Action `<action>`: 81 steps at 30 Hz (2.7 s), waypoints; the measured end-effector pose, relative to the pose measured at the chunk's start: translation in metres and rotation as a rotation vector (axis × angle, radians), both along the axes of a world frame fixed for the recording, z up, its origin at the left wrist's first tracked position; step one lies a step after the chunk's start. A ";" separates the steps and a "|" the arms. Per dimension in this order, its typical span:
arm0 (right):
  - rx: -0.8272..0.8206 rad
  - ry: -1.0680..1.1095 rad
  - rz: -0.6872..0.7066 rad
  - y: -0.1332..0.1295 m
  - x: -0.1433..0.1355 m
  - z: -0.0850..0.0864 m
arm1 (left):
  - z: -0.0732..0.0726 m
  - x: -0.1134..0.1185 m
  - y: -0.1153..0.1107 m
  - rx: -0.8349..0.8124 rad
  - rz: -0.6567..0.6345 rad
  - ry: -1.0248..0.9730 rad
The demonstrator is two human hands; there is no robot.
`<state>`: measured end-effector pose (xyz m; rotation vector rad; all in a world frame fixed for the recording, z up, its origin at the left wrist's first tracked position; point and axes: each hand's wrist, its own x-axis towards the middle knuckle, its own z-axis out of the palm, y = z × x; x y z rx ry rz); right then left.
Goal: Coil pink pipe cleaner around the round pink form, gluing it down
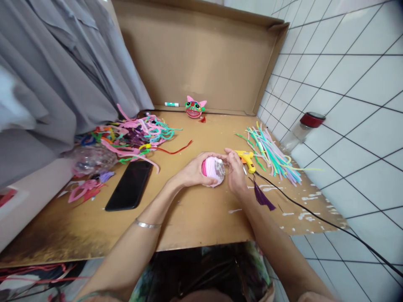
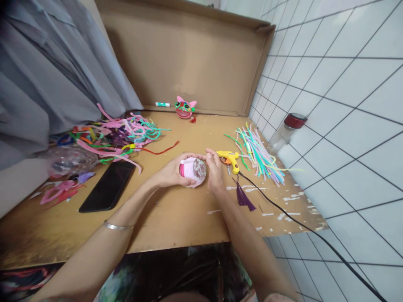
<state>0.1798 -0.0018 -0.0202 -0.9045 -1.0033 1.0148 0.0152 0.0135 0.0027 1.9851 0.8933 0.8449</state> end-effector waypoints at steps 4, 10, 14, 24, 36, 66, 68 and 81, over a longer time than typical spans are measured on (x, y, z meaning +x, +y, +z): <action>-0.002 -0.002 0.001 -0.002 -0.002 0.001 | -0.002 -0.002 0.002 -0.003 -0.006 0.003; 0.008 0.014 -0.011 -0.005 -0.004 0.004 | -0.003 -0.002 0.002 0.003 -0.026 -0.005; 0.015 0.025 -0.011 -0.006 -0.004 0.005 | 0.000 -0.002 0.001 -0.010 -0.040 -0.005; 0.034 0.014 -0.008 -0.006 -0.003 0.003 | 0.006 -0.003 -0.002 -0.087 0.018 0.084; 0.090 -0.087 0.030 -0.010 -0.002 0.004 | 0.005 -0.004 -0.002 -0.052 -0.002 0.073; 0.022 0.099 0.061 -0.004 0.004 0.010 | 0.007 -0.003 -0.003 0.010 -0.041 0.111; 0.037 0.108 0.065 -0.003 0.005 0.010 | 0.007 -0.003 -0.003 0.005 -0.051 0.106; 0.052 0.085 0.139 0.000 0.007 0.008 | 0.009 0.000 -0.005 0.005 -0.025 0.109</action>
